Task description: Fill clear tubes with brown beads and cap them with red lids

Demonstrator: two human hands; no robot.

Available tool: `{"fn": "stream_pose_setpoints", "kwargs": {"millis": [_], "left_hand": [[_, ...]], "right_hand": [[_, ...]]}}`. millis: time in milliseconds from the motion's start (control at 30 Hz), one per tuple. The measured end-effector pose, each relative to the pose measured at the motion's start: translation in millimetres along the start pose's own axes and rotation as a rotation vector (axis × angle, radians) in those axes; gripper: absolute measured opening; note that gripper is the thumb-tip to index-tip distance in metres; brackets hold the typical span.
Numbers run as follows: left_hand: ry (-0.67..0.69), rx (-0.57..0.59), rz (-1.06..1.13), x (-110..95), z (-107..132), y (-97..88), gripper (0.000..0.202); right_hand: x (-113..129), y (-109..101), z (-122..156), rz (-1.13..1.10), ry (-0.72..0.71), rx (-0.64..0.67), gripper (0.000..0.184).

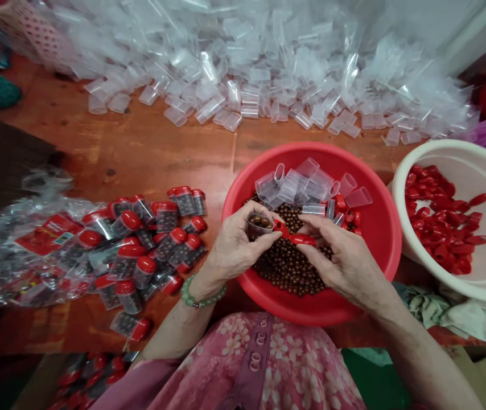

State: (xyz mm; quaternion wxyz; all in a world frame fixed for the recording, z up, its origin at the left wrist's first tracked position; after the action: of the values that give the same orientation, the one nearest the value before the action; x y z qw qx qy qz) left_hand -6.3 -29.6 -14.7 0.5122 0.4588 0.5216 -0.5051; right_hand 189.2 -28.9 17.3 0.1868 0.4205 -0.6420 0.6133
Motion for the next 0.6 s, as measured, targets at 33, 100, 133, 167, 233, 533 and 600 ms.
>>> {"fn": "stream_pose_setpoints", "kwargs": {"millis": [33, 100, 133, 167, 233, 533, 600], "left_hand": [[-0.002, 0.014, 0.01, 0, 0, 0.0, 0.017], [-0.003, 0.034, 0.024, -1, -1, 0.0, 0.019], [-0.005, 0.04, 0.026, -1, -1, 0.0, 0.02], [-0.007, 0.043, 0.026, 0, -2, 0.1, 0.022], [-0.021, 0.05, 0.028, 0, -2, 0.2, 0.028], [0.063, 0.174, 0.008, 2, -2, -0.2, 0.042], [0.081, 0.203, -0.011, 2, -3, 0.2, 0.042]], "right_hand": [[0, -2, 0, -0.054, 0.053, -0.061, 0.038], [1, -1, -1, -0.156, 0.132, -0.157, 0.032], [1, 1, -2, -0.184, 0.154, -0.188, 0.029], [2, 4, -4, -0.189, 0.161, -0.21, 0.025], [5, 10, -8, -0.144, 0.127, -0.231, 0.016], [13, 23, -10, -0.02, -0.149, -0.132, 0.026], [11, 22, -11, -0.053, -0.134, -0.122, 0.025]]}}
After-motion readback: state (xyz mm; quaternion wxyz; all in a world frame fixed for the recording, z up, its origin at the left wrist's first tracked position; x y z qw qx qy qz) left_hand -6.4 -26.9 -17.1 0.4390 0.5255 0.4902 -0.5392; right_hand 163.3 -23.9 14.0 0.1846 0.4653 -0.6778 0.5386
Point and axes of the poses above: each hand's wrist, its own z-axis away from the middle knuckle, its own y-axis out of the palm, x = y × z, the point moved 3 cm from there along -z, towards the middle knuckle, and after that the axes turned 12 degrees about -x, right-handed, at the moved point
